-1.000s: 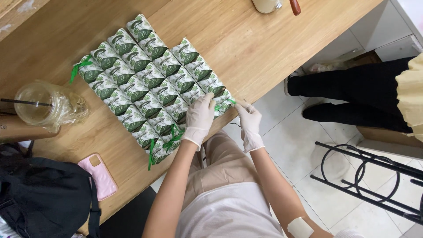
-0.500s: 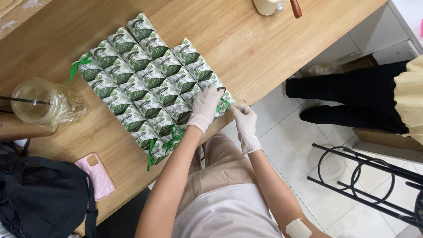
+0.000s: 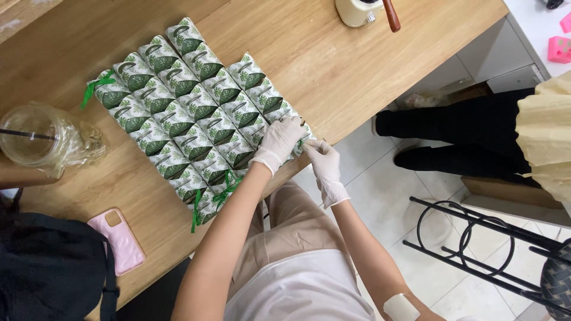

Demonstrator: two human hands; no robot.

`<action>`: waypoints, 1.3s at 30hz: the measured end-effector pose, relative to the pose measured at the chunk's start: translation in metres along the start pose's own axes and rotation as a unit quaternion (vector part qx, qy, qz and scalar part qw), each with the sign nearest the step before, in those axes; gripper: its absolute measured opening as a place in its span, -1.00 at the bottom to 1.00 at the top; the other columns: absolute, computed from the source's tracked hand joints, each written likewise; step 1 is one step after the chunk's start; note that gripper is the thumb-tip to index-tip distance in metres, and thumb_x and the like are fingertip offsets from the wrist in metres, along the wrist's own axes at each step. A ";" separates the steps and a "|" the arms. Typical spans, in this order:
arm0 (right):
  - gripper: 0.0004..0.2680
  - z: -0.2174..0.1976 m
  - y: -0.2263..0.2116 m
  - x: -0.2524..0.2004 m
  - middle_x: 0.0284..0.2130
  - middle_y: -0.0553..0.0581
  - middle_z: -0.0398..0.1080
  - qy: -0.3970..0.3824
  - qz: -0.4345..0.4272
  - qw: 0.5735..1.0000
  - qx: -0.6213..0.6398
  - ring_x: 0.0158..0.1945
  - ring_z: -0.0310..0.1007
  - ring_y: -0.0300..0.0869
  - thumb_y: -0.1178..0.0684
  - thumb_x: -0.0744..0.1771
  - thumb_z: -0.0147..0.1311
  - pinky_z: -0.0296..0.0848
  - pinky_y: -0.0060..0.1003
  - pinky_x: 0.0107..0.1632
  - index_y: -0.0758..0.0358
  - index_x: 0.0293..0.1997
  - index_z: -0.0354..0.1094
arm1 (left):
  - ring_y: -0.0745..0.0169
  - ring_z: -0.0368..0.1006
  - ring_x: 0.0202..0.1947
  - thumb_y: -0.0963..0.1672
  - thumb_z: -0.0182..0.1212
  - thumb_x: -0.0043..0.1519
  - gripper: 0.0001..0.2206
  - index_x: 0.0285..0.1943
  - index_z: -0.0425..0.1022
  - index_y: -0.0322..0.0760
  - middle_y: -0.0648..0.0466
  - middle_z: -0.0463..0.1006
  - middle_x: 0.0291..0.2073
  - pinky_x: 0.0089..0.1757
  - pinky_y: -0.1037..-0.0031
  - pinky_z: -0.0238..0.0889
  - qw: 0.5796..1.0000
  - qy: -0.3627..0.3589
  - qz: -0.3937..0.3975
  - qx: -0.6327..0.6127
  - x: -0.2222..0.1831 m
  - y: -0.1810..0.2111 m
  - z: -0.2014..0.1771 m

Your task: The person ties green ribbons onto small square wrapped packages arranged on a wooden surface, working through the items one by one.

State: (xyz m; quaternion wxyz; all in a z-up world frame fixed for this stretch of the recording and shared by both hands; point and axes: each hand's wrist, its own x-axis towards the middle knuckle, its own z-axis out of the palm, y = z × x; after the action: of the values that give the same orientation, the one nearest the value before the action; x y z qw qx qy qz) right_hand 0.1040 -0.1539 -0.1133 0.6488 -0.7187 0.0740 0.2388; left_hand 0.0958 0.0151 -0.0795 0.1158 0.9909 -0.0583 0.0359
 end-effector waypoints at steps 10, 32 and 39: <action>-0.82 -0.021 -0.031 -0.002 -0.30 0.01 0.53 -0.052 0.020 0.998 -0.012 -0.25 0.48 -0.36 0.13 0.29 0.25 0.44 -0.50 -0.17 0.36 -0.06 0.51 | 0.07 0.53 -0.12 -0.18 0.14 0.22 -0.90 -0.25 0.59 -0.18 -0.02 0.53 -0.20 -0.20 0.24 0.41 0.999 -0.014 -0.039 0.028 -0.002 -0.004 0.005; -0.74 -0.057 -0.117 -0.060 -0.53 -0.01 0.46 -0.054 0.051 0.919 -0.388 -0.43 0.36 -0.31 -0.21 0.32 0.15 0.34 -0.34 -0.29 0.19 -0.34 0.54 | 0.27 0.49 -0.15 0.03 0.16 0.23 -0.62 -0.02 0.57 -0.33 0.06 0.61 -0.20 -0.07 0.42 0.34 0.753 -0.021 -0.383 -0.534 -0.074 -0.052 -0.073; -0.73 -0.052 -0.133 -0.068 -0.49 -0.02 0.43 -0.030 0.008 0.939 -0.342 -0.40 0.30 -0.33 -0.20 0.34 0.13 0.32 -0.40 -0.27 0.19 -0.34 0.51 | 0.42 0.34 -0.09 -0.08 0.07 0.29 -0.74 0.02 0.63 -0.17 0.22 0.52 -0.16 0.02 0.52 0.21 0.609 0.052 -0.321 -0.723 -0.089 -0.041 -0.120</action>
State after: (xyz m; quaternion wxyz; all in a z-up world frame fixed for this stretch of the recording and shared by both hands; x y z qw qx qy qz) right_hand 0.1123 -0.1986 0.0384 0.3642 -0.8890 -0.0254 0.2763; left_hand 0.0057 0.0924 0.0199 0.8018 0.5369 0.2624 -0.0055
